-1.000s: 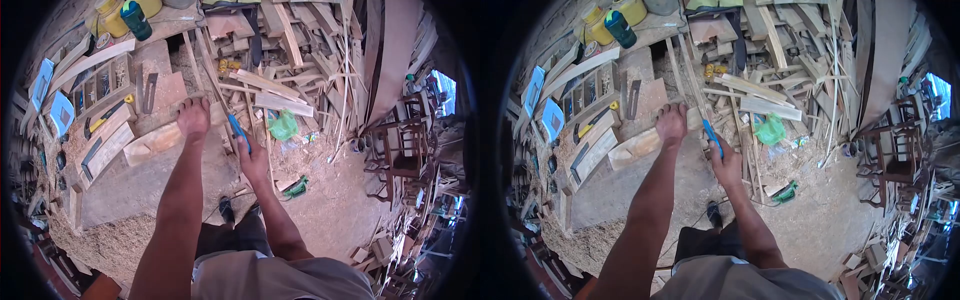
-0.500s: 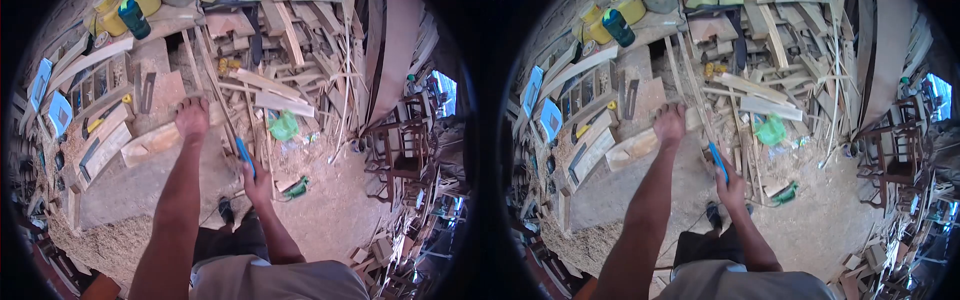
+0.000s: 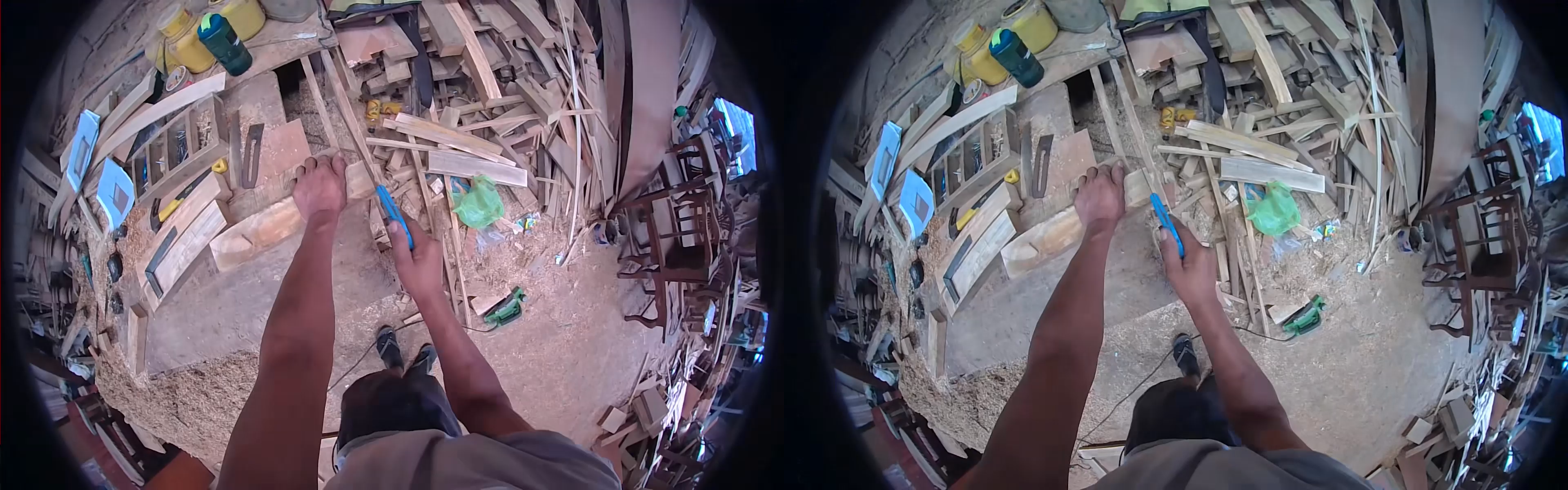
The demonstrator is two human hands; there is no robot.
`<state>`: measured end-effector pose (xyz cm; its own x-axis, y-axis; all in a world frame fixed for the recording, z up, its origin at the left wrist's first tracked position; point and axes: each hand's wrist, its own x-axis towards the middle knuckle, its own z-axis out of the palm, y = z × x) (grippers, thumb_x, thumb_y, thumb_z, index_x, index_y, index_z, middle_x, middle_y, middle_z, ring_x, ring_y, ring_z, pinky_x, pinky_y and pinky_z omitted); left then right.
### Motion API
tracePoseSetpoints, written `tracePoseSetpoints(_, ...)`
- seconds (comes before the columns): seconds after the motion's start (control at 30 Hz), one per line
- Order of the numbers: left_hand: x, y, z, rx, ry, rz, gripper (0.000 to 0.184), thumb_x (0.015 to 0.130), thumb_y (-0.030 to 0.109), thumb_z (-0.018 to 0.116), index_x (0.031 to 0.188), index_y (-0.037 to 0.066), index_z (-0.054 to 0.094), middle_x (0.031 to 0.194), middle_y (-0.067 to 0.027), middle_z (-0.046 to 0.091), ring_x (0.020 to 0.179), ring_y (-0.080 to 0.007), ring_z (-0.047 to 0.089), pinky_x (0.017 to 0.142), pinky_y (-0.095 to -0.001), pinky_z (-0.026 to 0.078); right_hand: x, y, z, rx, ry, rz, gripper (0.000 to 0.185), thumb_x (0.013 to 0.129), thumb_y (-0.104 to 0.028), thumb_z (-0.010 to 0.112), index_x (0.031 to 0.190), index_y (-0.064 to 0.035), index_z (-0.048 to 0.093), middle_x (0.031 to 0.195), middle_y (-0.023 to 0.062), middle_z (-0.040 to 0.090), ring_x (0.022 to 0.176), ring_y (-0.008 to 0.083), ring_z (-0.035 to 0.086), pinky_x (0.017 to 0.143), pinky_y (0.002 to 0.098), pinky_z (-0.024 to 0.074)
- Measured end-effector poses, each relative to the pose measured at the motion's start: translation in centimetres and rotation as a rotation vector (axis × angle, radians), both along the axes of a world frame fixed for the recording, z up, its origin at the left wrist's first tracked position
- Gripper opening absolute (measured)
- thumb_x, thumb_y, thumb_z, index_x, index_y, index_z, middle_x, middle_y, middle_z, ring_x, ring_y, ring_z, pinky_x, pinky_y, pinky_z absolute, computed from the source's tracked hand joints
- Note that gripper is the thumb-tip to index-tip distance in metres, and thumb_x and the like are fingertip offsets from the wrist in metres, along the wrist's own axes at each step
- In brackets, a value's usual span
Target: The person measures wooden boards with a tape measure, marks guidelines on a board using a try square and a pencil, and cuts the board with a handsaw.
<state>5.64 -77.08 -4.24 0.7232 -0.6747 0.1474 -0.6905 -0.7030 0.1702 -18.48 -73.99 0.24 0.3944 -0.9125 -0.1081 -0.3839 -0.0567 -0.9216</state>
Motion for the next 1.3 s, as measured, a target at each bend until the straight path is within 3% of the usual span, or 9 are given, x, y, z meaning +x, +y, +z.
tracePoseSetpoints(0.3, 0.1, -0.3, -0.6, -0.001, -0.028, -0.001, 0.055, 0.117, 0.054, 0.048, 0.119, 0.011, 0.081, 0.124, -0.0156, 0.076, 0.118, -0.0379, 0.073, 0.101, -0.0571, 0.057, -0.2, 1.6, -0.9, -0.033, -0.099, -0.029, 0.051, 0.118, -0.039, 0.064, 0.15, -0.0003, 0.072, 0.084, 0.0057, 0.077, 0.07, 0.0078, 0.061, 0.063, 0.0318, 0.0513)
tracePoseSetpoints(0.5, -0.2, 0.2, -0.8, -0.071, -0.04, 0.001, 0.052, 0.117, 0.051, 0.048, 0.115, 0.011, 0.081, 0.121, -0.0143, 0.078, 0.114, -0.0383, 0.074, 0.098, -0.0593, 0.057, -0.2, 0.8, -3.1, -0.085, -0.174, -0.035, 0.045, 0.118, -0.032, 0.063, 0.152, -0.0037, 0.072, 0.079, 0.0013, 0.068, 0.068, 0.0048, 0.058, 0.062, 0.0304, 0.0499)
tracePoseSetpoints(0.6, 1.1, 2.1, -0.8, -0.091, 0.113, -0.251, 0.054, 0.112, 0.057, 0.06, 0.133, 0.009, 0.075, 0.131, -0.0152, 0.075, 0.125, -0.0389, 0.07, 0.109, -0.0605, 0.052, 0.2, 1.5, -3.6, -0.165, -0.164, -0.043, 0.046, 0.117, -0.032, 0.064, 0.153, -0.0047, 0.071, 0.077, 0.0024, 0.068, 0.064, 0.0059, 0.058, 0.059, 0.0317, 0.0501)
tracePoseSetpoints(0.67, 1.3, 4.8, 0.1, -0.114, -0.01, -0.582, 0.081, 0.099, 0.063, 0.076, 0.157, 0.009, 0.059, 0.147, -0.0165, 0.066, 0.141, -0.0396, 0.061, 0.122, -0.0596, 0.044, 0.3, 2.3, -3.4, -0.116, -0.141, -0.021, 0.047, 0.117, -0.033, 0.066, 0.154, -0.0052, 0.07, 0.076, 0.0054, 0.07, 0.062, 0.0071, 0.058, 0.058, 0.0325, 0.0505)
tracePoseSetpoints(0.7, 1.5, 5.2, 1.5, 0.037, 0.098, -0.578, 0.114, 0.082, 0.063, 0.09, 0.17, 0.01, 0.042, 0.16, -0.0174, 0.057, 0.151, -0.0397, 0.052, 0.13, -0.0567, 0.036, 0.2, 2.5, -3.4, -0.132, -0.111, -0.001, 0.047, 0.116, -0.033, 0.066, 0.155, -0.0063, 0.07, 0.078, 0.0102, 0.074, 0.061, 0.0101, 0.061, 0.059, 0.0343, 0.0524)
tracePoseSetpoints(0.93, 1.8, 4.5, 1.4, 0.148, 0.077, -0.482, 0.103, 0.072, 0.057, 0.094, 0.153, 0.006, 0.057, 0.146, -0.0146, 0.062, 0.14, -0.0361, 0.06, 0.119, -0.0561, 0.047, 0.8, 2.1, -6.7, -0.287, -0.147, -0.012, 0.047, 0.116, -0.032, 0.066, 0.153, -0.0028, 0.069, 0.084, 0.0151, 0.077, 0.061, 0.0152, 0.067, 0.061, 0.0366, 0.0546)
tracePoseSetpoints(1.13, 1.4, 4.5, 2.3, 0.14, 0.072, -0.47, 0.096, 0.073, 0.056, 0.095, 0.148, 0.007, 0.061, 0.143, -0.013, 0.064, 0.137, -0.0341, 0.062, 0.115, -0.0521, 0.051, -5.1, 5.9, -1.4, -0.082, -0.046, 0.038, 0.046, 0.117, -0.027, 0.063, 0.154, 0.0008, 0.068, 0.077, 0.0057, 0.069, 0.065, 0.0131, 0.062, 0.063, 0.0319, 0.054)
tracePoseSetpoints(1.2, 1.4, 4.7, 2.2, 0.17, 0.082, -0.45, 0.097, 0.072, 0.057, 0.094, 0.148, 0.008, 0.061, 0.144, -0.0129, 0.064, 0.137, -0.0337, 0.062, 0.116, -0.0511, 0.05, -11.2, 10.8, -1.3, -0.215, -0.067, 0.025, 0.048, 0.117, -0.026, 0.06, 0.155, 0.0017, 0.067, 0.086, 0.0079, 0.075, 0.066, 0.0117, 0.063, 0.063, 0.0319, 0.0537)
tracePoseSetpoints(1.3, 1.3, 4.7, 2.4, 0.152, 0.096, -0.437, 0.095, 0.072, 0.054, 0.096, 0.147, 0.009, 0.062, 0.143, -0.0141, 0.064, 0.138, -0.0351, 0.063, 0.117, -0.0519, 0.05, -16.4, 14.4, 2.1, 0.009, -0.011, 0.075, 0.051, 0.113, -0.025, 0.062, 0.158, -0.0009, 0.065, 0.101, 0.0193, 0.083, 0.08, 0.022, 0.08, 0.077, 0.0368, 0.0633)
